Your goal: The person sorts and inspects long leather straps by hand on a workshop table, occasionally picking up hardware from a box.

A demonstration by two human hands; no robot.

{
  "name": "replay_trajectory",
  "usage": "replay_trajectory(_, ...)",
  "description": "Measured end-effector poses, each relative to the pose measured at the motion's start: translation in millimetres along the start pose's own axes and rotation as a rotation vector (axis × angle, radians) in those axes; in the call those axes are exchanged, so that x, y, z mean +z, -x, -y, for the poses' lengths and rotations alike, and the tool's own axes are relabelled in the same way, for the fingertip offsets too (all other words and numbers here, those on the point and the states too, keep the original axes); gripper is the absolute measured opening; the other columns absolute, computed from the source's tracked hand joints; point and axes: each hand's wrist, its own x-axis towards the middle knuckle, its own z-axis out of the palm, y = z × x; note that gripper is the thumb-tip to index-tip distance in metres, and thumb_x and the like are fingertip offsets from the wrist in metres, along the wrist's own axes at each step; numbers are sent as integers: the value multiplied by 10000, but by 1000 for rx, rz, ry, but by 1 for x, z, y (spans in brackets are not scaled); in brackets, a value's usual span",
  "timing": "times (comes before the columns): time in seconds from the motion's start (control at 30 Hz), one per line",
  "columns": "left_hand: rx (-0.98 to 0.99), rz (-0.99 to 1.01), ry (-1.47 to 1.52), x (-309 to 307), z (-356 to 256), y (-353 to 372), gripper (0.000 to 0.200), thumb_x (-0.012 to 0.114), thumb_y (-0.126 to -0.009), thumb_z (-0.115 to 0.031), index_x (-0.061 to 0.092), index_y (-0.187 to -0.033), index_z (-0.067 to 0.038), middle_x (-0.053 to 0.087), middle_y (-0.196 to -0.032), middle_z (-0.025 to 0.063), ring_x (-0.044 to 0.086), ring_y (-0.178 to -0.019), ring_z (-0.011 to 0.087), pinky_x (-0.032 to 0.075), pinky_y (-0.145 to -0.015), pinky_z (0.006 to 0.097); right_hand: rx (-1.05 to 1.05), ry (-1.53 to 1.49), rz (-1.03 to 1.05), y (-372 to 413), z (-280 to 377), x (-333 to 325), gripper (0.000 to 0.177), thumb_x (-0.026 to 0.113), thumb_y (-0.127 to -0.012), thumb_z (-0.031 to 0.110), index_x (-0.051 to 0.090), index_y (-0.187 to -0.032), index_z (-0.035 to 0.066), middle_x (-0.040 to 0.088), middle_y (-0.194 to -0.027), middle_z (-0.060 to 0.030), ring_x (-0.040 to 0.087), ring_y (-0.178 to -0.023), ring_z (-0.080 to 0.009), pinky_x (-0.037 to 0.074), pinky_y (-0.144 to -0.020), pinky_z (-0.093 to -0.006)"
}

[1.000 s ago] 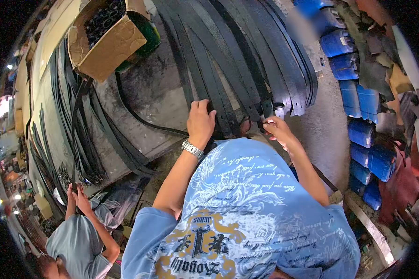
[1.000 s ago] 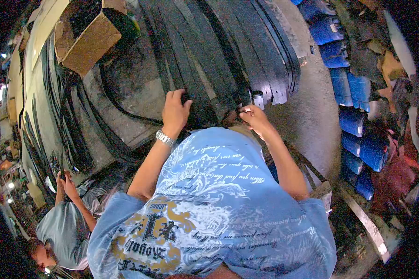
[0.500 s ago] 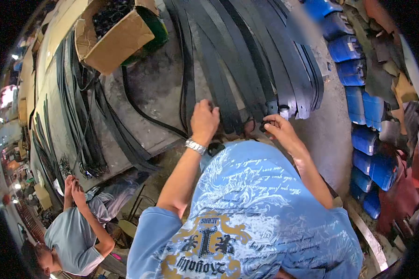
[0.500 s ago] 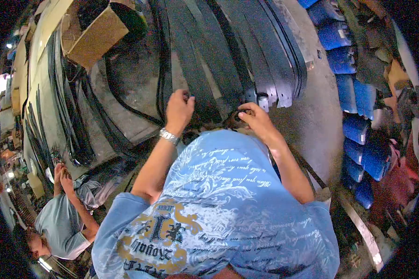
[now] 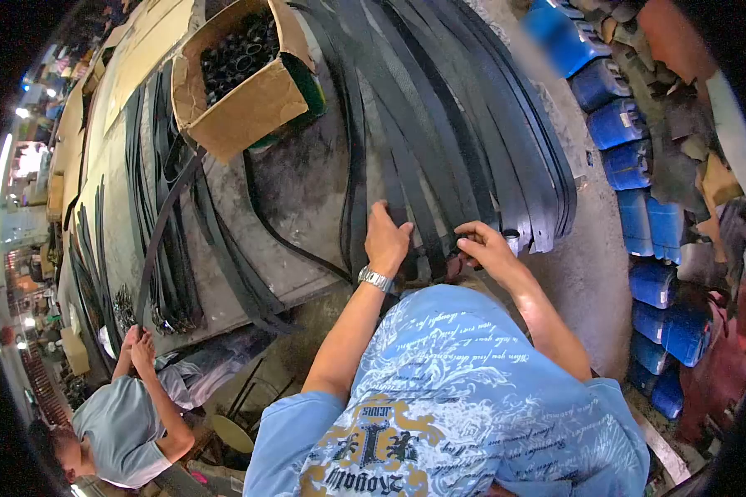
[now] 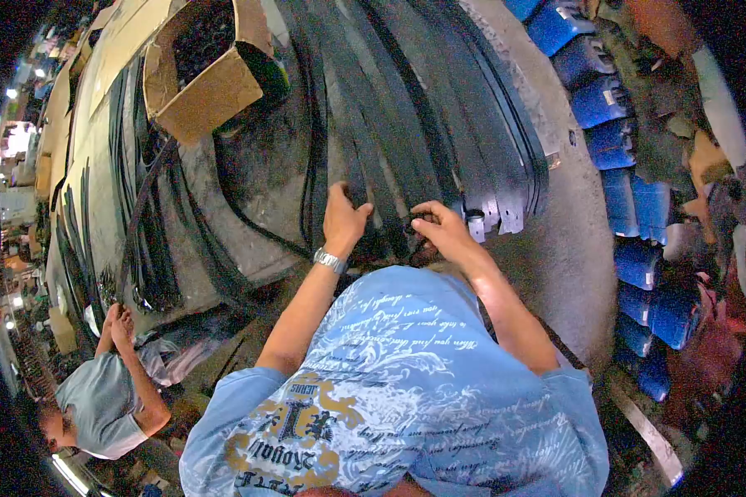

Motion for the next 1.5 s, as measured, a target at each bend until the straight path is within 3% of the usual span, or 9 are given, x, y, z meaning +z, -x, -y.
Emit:
replay_trajectory(0.13,270,-124,-133,-7,-8,4,616,764,-789,-171,435,-1287,-20,547,-1163,238,579,-1024,438,496,-848,480,-5,-42,-21,-1,-8,1,356,658,-915,194,582,-1224,34,623,-911,-51,586,-782,-119,493,-609,-264)
replay_trajectory(0.47,162,-15,-43,16,-29,-26,700,758,-792,-212,411,-1357,15,565,-1168,252,604,-1028,416,508,-838,461,32,-133,-93,0,-22,5,338,664,-913,182,590,-1208,34,621,-932,-24,582,-801,-98,480,-638,-243)
replay_trajectory(0.57,56,229,298,16,-28,-39,580,717,-815,-184,480,-1301,24,578,-1167,227,611,-1000,414,503,-833,460,40,-167,-101,2,-19,8,329,665,-911,181,599,-1198,35,620,-919,-21,580,-794,-96,477,-635,-243)
replay_trajectory(0.67,83,251,350,13,-29,-44,452,666,-839,-158,544,-1233,29,586,-1143,216,594,-1029,397,481,-868,454,42,-151,-97,-3,-21,13,329,662,-912,183,601,-1198,33,619,-905,-20,572,-776,-96,481,-635,-248)
replay_trajectory(0.77,269,-5,107,23,4,-49,443,692,-830,-176,568,-1224,-15,565,-1152,207,555,-1075,370,448,-944,421,49,-128,-76,-5,-18,14,333,658,-914,189,600,-1202,32,604,-899,-16,553,-743,-96,485,-633,-250)
replay_trajectory(1.0,261,-180,-113,-5,6,-35,408,684,-819,-148,586,-1206,-65,492,-1298,193,479,-1196,371,399,-981,493,46,-85,-151,6,-3,15,336,654,-914,203,604,-1199,31,548,-902,2,523,-796,-97,479,-651,-256)
replay_trajectory(1.23,775,-43,-289,25,-47,-60,549,672,-864,-309,514,-1363,-144,346,-1527,154,370,-1371,351,306,-1089,567,10,-7,-197,3,-25,7,340,665,-906,218,613,-1182,26,559,-937,0,524,-835,-102,452,-713,-259)
replay_trajectory(1.27,754,13,-353,31,-45,-63,571,618,-897,-402,477,-1404,-180,343,-1543,103,330,-1408,322,248,-1101,630,7,-7,-190,5,-26,6,342,667,-905,224,613,-1180,29,564,-942,-1,527,-834,-102,455,-710,-261)
replay_trajectory(1.5,736,129,-619,-23,11,-58,555,605,-901,-443,474,-1412,-272,385,-1525,44,351,-1402,280,262,-1064,660,52,-107,-262,20,-50,-12,348,647,-915,251,597,-1188,42,592,-928,-10,575,-821,-111,483,-673,-280)
